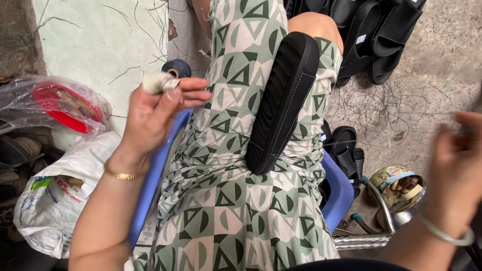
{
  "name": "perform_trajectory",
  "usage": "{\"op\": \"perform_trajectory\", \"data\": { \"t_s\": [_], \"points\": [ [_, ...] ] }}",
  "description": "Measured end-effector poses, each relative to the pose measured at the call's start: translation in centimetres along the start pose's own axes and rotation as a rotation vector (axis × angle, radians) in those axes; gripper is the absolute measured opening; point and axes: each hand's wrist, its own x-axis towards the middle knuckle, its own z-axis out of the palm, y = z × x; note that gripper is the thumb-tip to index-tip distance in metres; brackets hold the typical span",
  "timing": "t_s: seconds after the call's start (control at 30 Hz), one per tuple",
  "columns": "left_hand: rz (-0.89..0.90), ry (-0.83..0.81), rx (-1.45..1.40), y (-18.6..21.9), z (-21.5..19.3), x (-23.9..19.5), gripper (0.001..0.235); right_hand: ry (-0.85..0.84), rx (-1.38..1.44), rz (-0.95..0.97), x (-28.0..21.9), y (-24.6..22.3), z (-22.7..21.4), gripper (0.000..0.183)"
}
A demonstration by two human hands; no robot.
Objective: The person sits on a blue plastic chair and sews a black slide sandal using a needle and thread. They hold the sandal on their lap and repeatedly push the needle through the sole and upper, pulling the thread tight to secure the parts together.
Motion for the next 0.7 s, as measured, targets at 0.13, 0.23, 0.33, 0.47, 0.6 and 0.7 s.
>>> {"op": "perform_trajectory", "data": {
  "t_s": [0.13, 0.23, 0.33, 0.47, 0.6, 0.7],
  "points": [
    [-0.214, -0.183, -1.000, -1.0, 2.8, 3.3, 0.022, -0.297, 0.287, -0.408, -1.3, -9.8, 5.5, 0.031],
    [-0.284, -0.114, -1.011, -0.7, 3.5, 6.6, 0.018, -0.516, 0.390, -0.460, -1.2, -10.1, 6.9, 0.019],
    [-0.253, -0.073, -0.877, 0.0, 4.5, 9.2, 0.015, -0.553, 0.997, -0.296, -1.0, -9.1, 7.1, 0.022],
    [-0.030, -0.028, -0.490, -0.6, 4.8, 11.6, 0.017, -0.828, 1.787, 0.386, -2.6, -11.1, 7.3, 0.028],
    [-0.132, 0.069, -0.664, -2.1, 2.0, 11.0, 0.029, -0.724, 1.742, 0.356, -3.0, -10.0, 6.1, 0.027],
    [-0.137, -0.030, -0.621, -4.1, -2.9, 9.0, 0.018, -0.454, 1.414, 0.132, -1.3, -10.2, 3.7, 0.017]
  ]
}}
